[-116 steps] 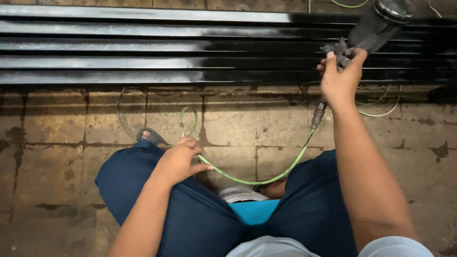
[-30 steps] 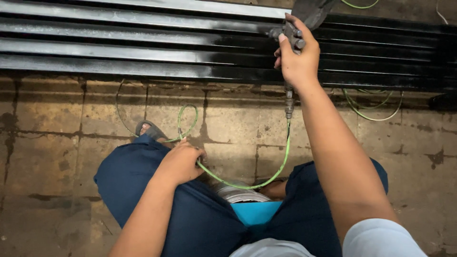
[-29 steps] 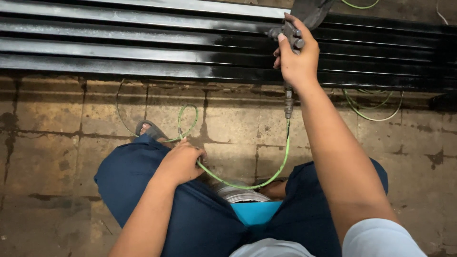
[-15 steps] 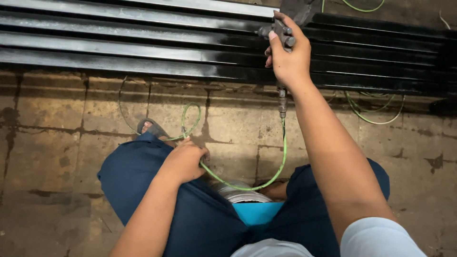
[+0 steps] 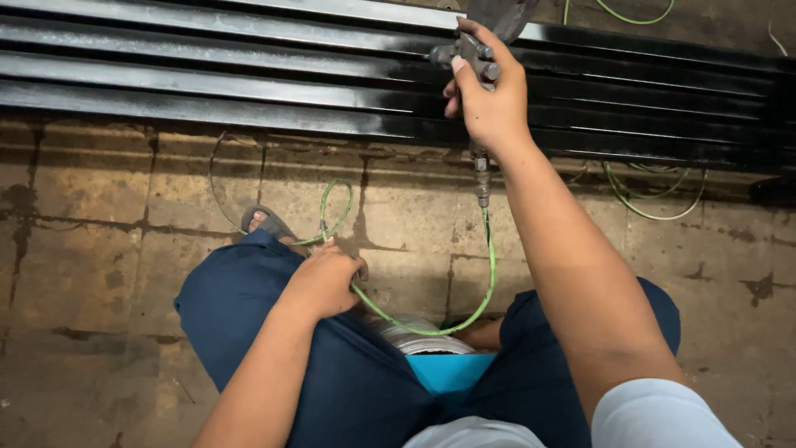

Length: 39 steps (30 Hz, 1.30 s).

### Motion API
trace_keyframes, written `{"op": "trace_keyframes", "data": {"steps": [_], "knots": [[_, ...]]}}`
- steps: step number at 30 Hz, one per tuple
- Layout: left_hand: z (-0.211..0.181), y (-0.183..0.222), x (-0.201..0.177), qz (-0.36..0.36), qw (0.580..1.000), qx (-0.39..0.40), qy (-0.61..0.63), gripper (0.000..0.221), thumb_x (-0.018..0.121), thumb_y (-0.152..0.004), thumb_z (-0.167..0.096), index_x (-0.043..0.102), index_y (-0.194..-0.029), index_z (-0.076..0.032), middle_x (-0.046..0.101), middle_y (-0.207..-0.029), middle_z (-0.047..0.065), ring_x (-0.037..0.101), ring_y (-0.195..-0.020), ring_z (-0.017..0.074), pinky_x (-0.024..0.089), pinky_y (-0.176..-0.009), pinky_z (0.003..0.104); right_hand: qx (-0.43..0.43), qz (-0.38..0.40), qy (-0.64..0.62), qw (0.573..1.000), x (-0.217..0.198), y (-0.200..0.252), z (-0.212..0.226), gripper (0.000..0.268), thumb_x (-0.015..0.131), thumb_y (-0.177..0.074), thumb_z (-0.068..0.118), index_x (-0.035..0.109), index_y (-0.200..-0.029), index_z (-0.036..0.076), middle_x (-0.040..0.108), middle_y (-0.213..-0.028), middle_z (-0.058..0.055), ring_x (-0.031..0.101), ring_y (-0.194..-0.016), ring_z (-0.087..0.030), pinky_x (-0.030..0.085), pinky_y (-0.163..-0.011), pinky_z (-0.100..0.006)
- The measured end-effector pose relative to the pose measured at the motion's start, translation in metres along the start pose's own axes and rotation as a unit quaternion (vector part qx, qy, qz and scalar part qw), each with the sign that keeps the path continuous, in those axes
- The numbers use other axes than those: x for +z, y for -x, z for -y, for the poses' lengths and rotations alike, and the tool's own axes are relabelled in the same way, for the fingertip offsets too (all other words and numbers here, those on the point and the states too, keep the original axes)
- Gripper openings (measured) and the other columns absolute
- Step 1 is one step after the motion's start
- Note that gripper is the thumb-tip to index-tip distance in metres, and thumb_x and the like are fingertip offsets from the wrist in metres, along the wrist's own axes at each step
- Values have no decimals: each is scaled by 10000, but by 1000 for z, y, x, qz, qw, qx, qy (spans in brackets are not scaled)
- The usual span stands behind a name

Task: Spray painting multiple metal beams with black paint using a hand-held pneumatic spray gun.

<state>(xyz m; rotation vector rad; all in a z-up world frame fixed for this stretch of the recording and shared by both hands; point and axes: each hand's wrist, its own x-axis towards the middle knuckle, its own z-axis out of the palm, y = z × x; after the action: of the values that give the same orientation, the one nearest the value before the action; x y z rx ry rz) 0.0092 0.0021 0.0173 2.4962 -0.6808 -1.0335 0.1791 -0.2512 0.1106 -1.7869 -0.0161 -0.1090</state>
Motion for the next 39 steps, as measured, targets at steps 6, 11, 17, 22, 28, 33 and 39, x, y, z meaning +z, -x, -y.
{"op": "trace_keyframes", "data": {"steps": [6, 11, 17, 22, 28, 33, 39], "knots": [[1, -1, 0, 13, 1000, -7, -8, 245, 725, -799, -136, 724, -1043, -163, 679, -825, 89, 588, -1022, 295, 229, -1313, 427, -36, 28, -43, 998, -2, 2, -4, 353, 533, -1093, 61, 579, -1431, 152, 596, -705, -120, 598, -541, -176, 642, -573, -321], [0, -1, 0, 19, 1000, -6, -10, 269, 721, -788, -123, 724, -1055, -155, 681, -824, 81, 593, -1029, 292, 222, -1311, 427, 10, -19, -15, 1000, -3, 3, -7, 366, 547, -1065, 53, 615, -1403, 177, 597, -671, -94, 592, -498, -143, 620, -519, -286], [2, -3, 2, 12, 1000, 0, -20, 245, 718, -776, -126, 724, -1020, -146, 694, -818, 91, 600, -1017, 305, 235, -1303, 430, 21, -50, -1, 999, -13, 4, -14, 374, 549, -1065, 59, 619, -1412, 179, 598, -664, -97, 594, -496, -134, 623, -505, -276], [-6, 1, -11, 44, 999, -13, -26, 224, 726, -842, -150, 719, -1066, -141, 677, -825, 89, 587, -1033, 304, 197, -1332, 446, 31, -56, 27, 998, -22, 8, -6, 373, 544, -1092, 93, 604, -1439, 213, 605, -681, -82, 586, -516, -124, 631, -550, -281], [0, -2, -2, 23, 1000, 3, -21, 227, 720, -815, -156, 727, -1041, -146, 682, -817, 68, 583, -1010, 283, 217, -1317, 446, 47, -101, 22, 994, -37, 5, -19, 387, 554, -1062, 74, 620, -1426, 186, 591, -645, -75, 583, -479, -118, 596, -478, -261], [-4, -1, -9, 39, 999, -9, -17, 244, 745, -837, -193, 729, -1076, -149, 668, -824, 55, 582, -1019, 260, 206, -1323, 421, 59, -131, 30, 989, -50, 4, -27, 375, 548, -1063, 89, 634, -1409, 206, 586, -644, -71, 579, -490, -113, 577, -468, -250], [0, -3, -4, 21, 1000, -3, -7, 313, 751, -843, -237, 735, -1137, -133, 692, -829, 61, 579, -1029, 262, 223, -1311, 414, 61, -171, 41, 982, -65, 1, -43, 377, 562, -1045, 59, 658, -1378, 206, 602, -682, -79, 603, -525, -114, 577, -427, -242]]}}
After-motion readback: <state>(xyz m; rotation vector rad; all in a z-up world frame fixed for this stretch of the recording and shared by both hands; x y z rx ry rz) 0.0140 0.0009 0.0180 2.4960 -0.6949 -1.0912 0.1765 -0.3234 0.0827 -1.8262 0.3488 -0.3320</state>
